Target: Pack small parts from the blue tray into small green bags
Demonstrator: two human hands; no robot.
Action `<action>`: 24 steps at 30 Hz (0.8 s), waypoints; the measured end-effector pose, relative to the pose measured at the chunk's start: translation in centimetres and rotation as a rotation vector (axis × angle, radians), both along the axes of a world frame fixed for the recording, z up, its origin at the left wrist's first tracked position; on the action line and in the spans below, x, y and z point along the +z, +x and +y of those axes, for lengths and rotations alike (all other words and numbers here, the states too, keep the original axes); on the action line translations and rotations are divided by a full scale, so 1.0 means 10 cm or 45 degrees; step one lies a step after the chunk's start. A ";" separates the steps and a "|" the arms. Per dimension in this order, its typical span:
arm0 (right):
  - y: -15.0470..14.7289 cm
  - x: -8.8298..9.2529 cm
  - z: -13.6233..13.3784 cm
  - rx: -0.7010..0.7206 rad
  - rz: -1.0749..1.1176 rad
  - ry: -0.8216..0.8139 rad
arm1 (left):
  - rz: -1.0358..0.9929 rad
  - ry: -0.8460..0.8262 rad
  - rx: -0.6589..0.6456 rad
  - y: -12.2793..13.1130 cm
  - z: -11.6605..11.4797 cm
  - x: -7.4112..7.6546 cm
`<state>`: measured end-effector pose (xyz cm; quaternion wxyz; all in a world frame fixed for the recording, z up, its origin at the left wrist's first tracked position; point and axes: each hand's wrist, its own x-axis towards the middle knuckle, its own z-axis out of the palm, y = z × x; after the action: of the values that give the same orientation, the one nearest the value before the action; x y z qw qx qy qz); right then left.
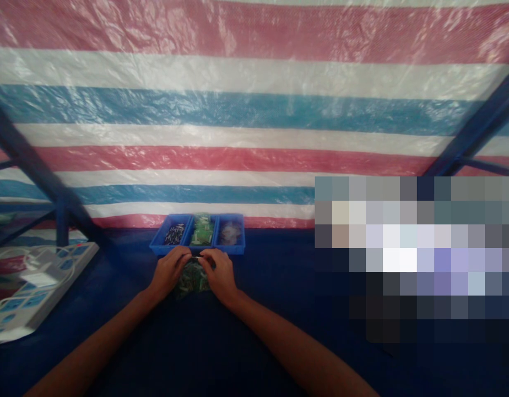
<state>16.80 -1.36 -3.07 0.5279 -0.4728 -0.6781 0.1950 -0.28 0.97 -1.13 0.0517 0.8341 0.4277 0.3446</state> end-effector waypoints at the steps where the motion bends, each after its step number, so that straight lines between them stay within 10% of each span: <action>1: 0.00 0.01 0.00 0.012 -0.004 0.000 | 0.006 -0.001 0.020 0.00 0.01 -0.01; 24: -0.01 0.05 -0.05 0.084 0.146 0.068 | -0.049 -0.078 -0.014 -0.04 -0.06 0.00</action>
<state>16.72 -1.90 -2.58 0.5715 -0.4240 -0.6669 0.2209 -0.64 0.41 -1.13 0.0875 0.8275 0.4324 0.3472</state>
